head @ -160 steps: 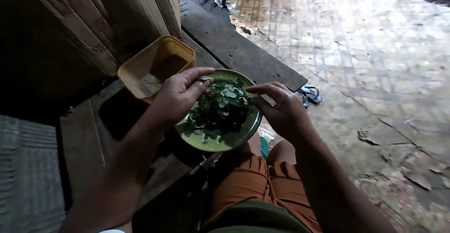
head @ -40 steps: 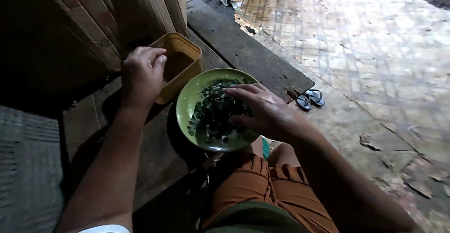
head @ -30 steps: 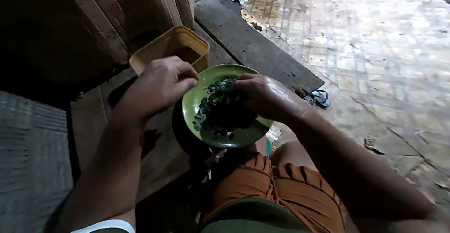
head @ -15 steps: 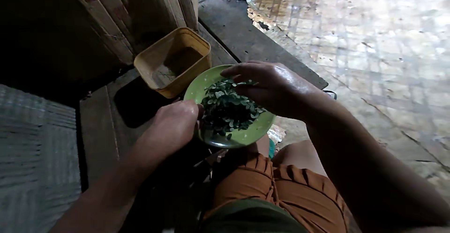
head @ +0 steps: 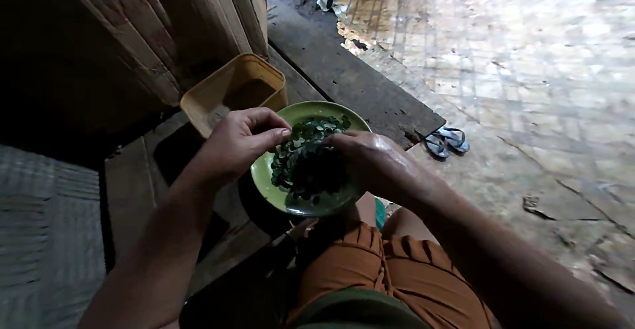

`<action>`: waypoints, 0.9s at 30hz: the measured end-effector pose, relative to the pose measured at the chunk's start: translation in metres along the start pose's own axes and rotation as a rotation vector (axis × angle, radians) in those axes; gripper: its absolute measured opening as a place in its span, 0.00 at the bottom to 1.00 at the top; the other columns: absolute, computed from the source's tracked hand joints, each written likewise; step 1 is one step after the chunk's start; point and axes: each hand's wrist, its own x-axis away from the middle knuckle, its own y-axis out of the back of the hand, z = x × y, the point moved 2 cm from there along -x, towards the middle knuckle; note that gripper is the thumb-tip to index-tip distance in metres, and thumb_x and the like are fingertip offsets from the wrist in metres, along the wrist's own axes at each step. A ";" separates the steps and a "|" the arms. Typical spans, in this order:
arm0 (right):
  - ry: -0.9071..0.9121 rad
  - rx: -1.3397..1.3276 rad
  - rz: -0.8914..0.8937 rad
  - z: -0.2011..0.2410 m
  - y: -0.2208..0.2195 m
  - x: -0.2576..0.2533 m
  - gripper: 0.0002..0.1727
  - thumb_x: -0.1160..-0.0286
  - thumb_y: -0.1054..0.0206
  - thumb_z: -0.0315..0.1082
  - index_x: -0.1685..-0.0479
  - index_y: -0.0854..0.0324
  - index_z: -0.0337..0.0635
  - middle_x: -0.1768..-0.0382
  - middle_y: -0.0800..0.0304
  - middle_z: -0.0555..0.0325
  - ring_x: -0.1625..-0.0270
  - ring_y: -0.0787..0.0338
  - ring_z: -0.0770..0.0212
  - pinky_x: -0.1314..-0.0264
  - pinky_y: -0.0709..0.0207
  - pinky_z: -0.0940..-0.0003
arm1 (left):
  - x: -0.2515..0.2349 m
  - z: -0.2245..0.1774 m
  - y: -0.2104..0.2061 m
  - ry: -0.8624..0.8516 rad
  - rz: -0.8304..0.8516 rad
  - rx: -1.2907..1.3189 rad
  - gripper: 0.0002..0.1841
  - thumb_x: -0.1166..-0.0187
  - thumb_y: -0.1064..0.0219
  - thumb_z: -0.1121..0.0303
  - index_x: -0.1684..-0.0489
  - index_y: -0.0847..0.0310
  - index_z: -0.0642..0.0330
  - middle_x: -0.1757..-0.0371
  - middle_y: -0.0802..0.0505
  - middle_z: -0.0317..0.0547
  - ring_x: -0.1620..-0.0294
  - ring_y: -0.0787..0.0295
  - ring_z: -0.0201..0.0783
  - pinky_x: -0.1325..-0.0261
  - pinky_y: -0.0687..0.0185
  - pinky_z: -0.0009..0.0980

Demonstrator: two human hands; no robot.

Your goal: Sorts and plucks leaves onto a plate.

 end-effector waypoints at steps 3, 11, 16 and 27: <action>0.027 -0.185 -0.084 0.001 0.008 -0.003 0.15 0.21 0.33 0.28 0.38 0.13 0.46 0.54 0.07 0.57 0.57 0.08 0.63 0.52 0.12 0.62 | -0.005 -0.002 -0.003 0.018 0.015 0.116 0.04 0.19 0.32 0.73 0.58 0.11 0.57 0.66 0.08 0.32 0.68 0.14 0.23 0.64 0.17 0.18; -0.117 -0.590 -0.307 -0.006 0.020 -0.002 0.08 0.18 0.32 0.34 0.47 0.11 0.45 0.62 0.08 0.67 0.65 0.12 0.78 0.62 0.16 0.80 | -0.014 -0.003 -0.016 0.040 0.091 0.275 0.05 0.19 0.34 0.76 0.60 0.12 0.58 0.68 0.09 0.33 0.70 0.15 0.24 0.64 0.18 0.18; -0.110 -0.637 -0.290 -0.005 0.013 -0.006 0.04 0.17 0.33 0.31 0.56 0.13 0.42 0.72 0.13 0.67 0.72 0.18 0.80 0.68 0.23 0.84 | -0.013 0.002 -0.024 -0.003 0.150 0.357 0.08 0.18 0.33 0.66 0.49 0.12 0.55 0.56 0.06 0.35 0.57 0.10 0.27 0.51 0.13 0.23; -0.114 -0.582 -0.273 -0.008 0.007 -0.005 0.05 0.18 0.32 0.33 0.57 0.12 0.43 0.72 0.13 0.68 0.73 0.18 0.80 0.70 0.23 0.84 | -0.019 0.003 -0.052 -0.091 0.034 0.366 0.05 0.26 0.28 0.79 0.58 0.14 0.61 0.66 0.09 0.35 0.65 0.12 0.24 0.58 0.13 0.20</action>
